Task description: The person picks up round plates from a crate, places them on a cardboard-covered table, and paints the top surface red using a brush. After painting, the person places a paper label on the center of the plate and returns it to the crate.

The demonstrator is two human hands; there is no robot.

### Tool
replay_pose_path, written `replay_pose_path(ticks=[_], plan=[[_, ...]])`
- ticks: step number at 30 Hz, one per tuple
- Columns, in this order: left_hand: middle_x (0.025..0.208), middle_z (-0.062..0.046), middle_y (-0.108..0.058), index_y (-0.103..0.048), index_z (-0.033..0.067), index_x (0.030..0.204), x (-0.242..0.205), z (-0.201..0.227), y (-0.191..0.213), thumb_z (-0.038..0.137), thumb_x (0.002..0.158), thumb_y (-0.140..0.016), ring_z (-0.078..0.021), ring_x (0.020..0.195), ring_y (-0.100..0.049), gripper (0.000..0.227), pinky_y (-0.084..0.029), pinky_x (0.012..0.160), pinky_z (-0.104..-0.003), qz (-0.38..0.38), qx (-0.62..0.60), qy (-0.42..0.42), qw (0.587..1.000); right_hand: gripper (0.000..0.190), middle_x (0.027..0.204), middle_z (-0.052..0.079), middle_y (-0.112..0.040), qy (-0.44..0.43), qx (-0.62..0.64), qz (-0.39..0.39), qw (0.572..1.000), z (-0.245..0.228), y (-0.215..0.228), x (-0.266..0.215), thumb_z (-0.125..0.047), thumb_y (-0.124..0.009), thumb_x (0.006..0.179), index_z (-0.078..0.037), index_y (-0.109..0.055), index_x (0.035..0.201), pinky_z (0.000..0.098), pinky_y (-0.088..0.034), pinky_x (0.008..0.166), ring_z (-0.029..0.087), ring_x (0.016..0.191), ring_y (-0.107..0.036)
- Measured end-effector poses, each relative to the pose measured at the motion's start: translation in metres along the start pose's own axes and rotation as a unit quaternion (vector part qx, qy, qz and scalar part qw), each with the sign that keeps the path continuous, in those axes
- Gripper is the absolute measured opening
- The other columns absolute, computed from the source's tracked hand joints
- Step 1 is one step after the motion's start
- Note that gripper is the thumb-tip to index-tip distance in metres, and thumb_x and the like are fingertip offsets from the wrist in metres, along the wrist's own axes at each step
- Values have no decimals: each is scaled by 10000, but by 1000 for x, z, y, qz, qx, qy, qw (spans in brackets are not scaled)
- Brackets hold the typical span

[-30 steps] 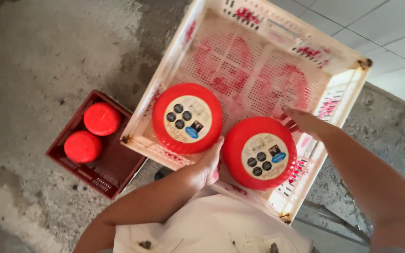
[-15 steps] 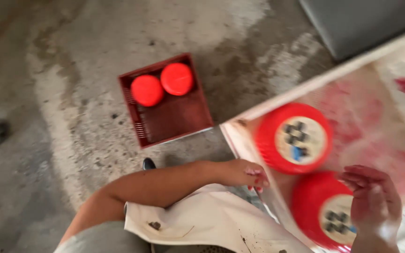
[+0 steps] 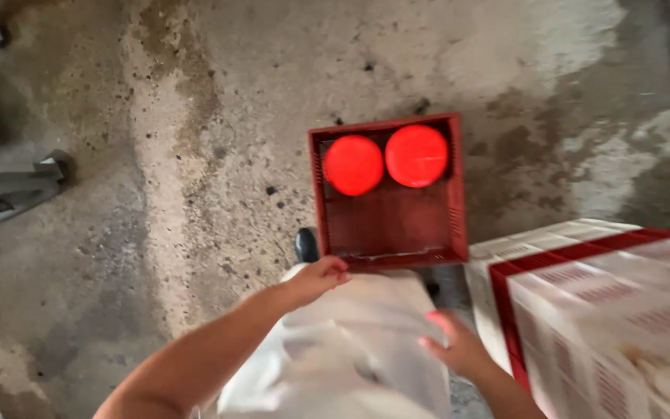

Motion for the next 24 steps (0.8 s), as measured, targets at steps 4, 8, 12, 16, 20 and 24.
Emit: replay_pose_path(ticks=[4,8,12,16,20,24], plan=[[1019,45,-655,-655,273,1189,42,-47,80,577,847,-687,-134,887,-621,458,-469,775,-292,48,70,139,987,706,1623,-42,-412,-274,-122,-234,925,-47,-49,107,-487,-698,915,-248,-440,1528,374,-447,1147,185,1422,-520],[869,-54,-727,-702,177,1201,122,-110,116,464,822,-825,-153,686,-686,491,-534,575,-260,91,-34,80,992,757,1458,234,-589,-164,-115,-176,964,26,-70,271,-467,-773,863,-4,-570,1426,485,-391,1211,383,1403,-522],[1108,22,-761,-637,328,1295,211,-208,85,446,865,-734,-194,1034,-729,456,-584,884,-353,145,-21,98,984,512,1266,167,-689,-149,-176,-45,972,77,-65,437,-475,-719,924,-86,-658,1252,438,-487,1075,321,1270,-608],[1296,33,-718,-584,281,1359,300,-234,64,567,826,-796,-163,1189,-682,640,-555,1017,-388,175,-103,79,976,975,1562,182,-465,-173,-182,-6,968,71,-62,580,-804,-597,947,-58,-442,1555,450,-323,1216,290,1467,-398],[1448,8,-619,-465,281,1501,362,-198,84,656,803,-760,-180,1320,-595,846,-471,1147,-391,143,-116,108,977,839,1578,225,-430,-78,-188,-20,979,78,-77,680,-676,-592,1038,-43,-434,1566,470,-259,1241,353,1497,-333],[1659,-69,-298,-219,197,1626,386,-152,104,801,759,-685,-285,1488,-365,1155,-375,1208,-464,136,-304,151,931,891,1476,97,-555,-162,-123,-24,979,58,-97,712,-861,-575,951,-121,-568,1447,447,-368,1172,259,1414,-450]])
Point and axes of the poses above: each hand's wrist, its own x-axis towards the middle knuckle, its own y-axis out of the back of the hand, z = x × y, the point moved 2 cm from there along x, towards the middle knuckle
